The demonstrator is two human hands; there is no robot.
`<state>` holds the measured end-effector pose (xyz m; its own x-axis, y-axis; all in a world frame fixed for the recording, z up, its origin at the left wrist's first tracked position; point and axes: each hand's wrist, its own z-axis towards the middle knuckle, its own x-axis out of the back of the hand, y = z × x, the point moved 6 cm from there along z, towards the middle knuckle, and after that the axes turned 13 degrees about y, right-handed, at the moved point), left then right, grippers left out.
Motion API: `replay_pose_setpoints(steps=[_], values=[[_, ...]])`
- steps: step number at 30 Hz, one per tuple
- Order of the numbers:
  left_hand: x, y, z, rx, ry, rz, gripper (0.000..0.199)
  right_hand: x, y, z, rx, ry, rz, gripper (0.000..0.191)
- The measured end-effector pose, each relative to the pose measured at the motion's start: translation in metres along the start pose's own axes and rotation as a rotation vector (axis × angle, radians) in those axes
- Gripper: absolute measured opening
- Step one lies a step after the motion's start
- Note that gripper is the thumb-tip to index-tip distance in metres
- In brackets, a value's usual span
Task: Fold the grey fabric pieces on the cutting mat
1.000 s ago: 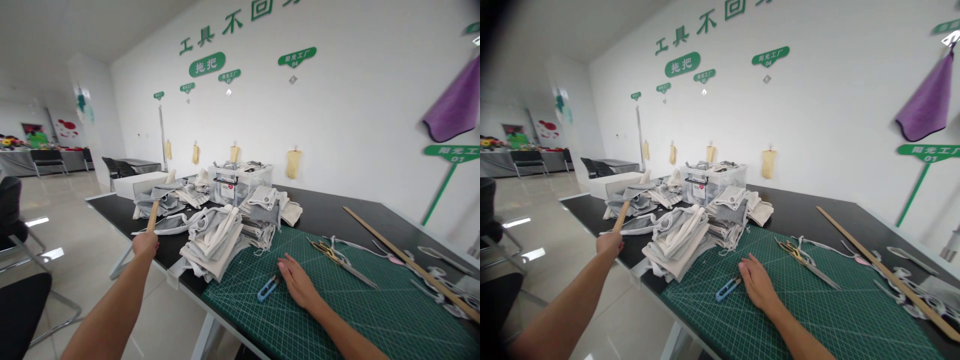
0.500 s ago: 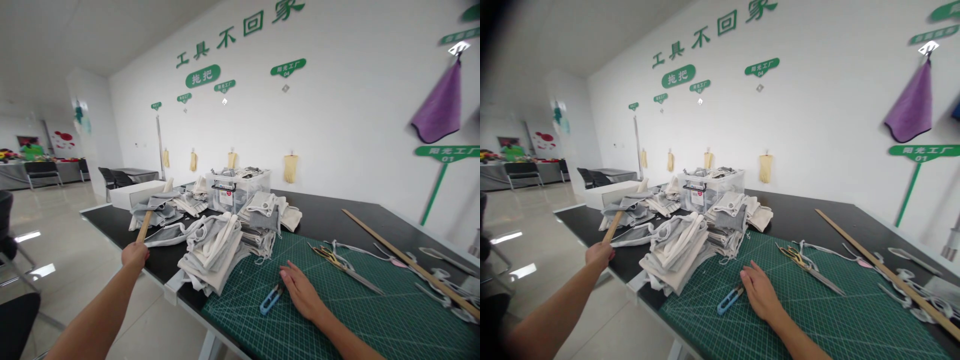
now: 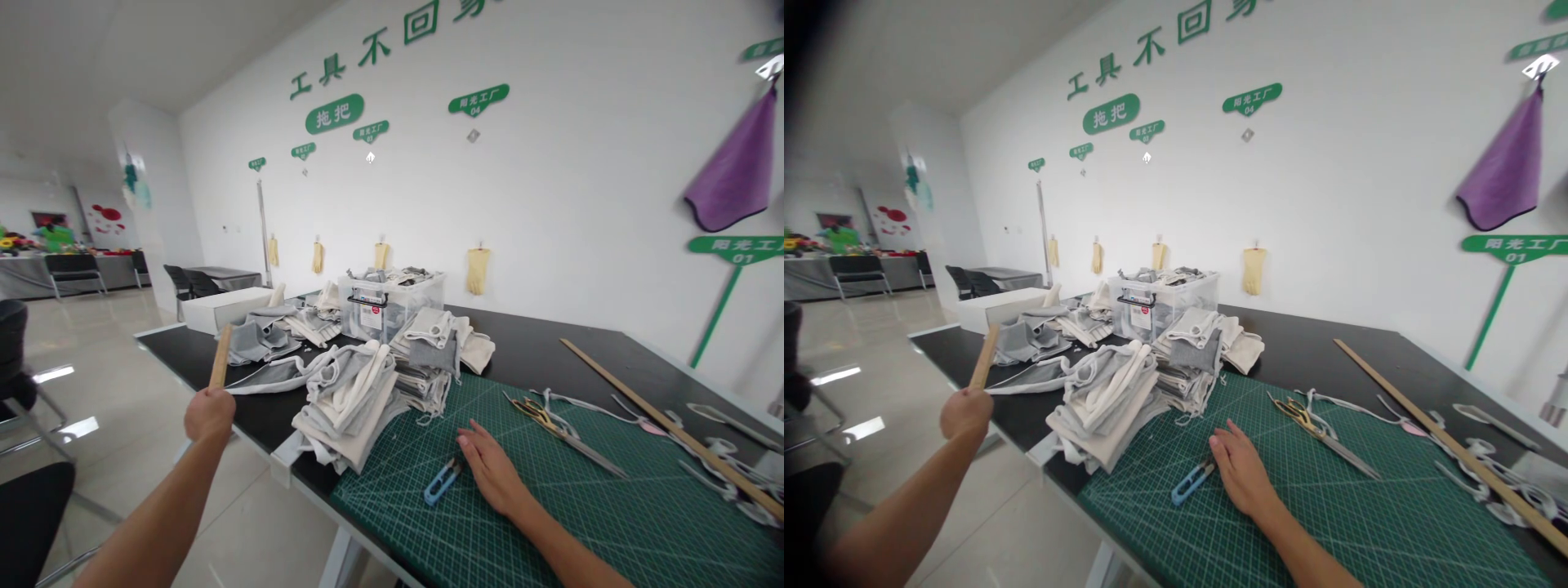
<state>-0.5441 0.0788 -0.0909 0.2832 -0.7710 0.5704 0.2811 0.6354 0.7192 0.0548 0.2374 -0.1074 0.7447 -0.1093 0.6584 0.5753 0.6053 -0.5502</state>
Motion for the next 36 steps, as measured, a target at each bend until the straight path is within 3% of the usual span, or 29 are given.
replay_pose_setpoints(steps=[3, 9, 20, 29, 36], values=[[0.007, -0.015, -0.008, 0.078, 0.027, 0.065, 0.045, 0.0, 0.0, 0.0, 0.012, 0.001, 0.002, 0.058], [0.01, -0.029, -0.014, 0.077, -0.033, 0.126, 0.045, -0.001, 0.0, 0.002, 0.005, 0.003, 0.002, 0.058], [0.009, -0.016, 0.0, 0.024, -0.091, 0.125, 0.045, -0.002, -0.002, 0.002, 0.019, -0.009, -0.022, 0.061], [0.009, -0.006, -0.008, -0.08, -0.05, 0.03, 0.042, -0.001, -0.001, 0.001, 0.019, 0.002, -0.011, 0.058], [0.005, -0.003, -0.008, -0.129, -0.12, -0.072, 0.035, -0.001, -0.001, 0.001, 0.012, 0.002, -0.005, 0.059]])
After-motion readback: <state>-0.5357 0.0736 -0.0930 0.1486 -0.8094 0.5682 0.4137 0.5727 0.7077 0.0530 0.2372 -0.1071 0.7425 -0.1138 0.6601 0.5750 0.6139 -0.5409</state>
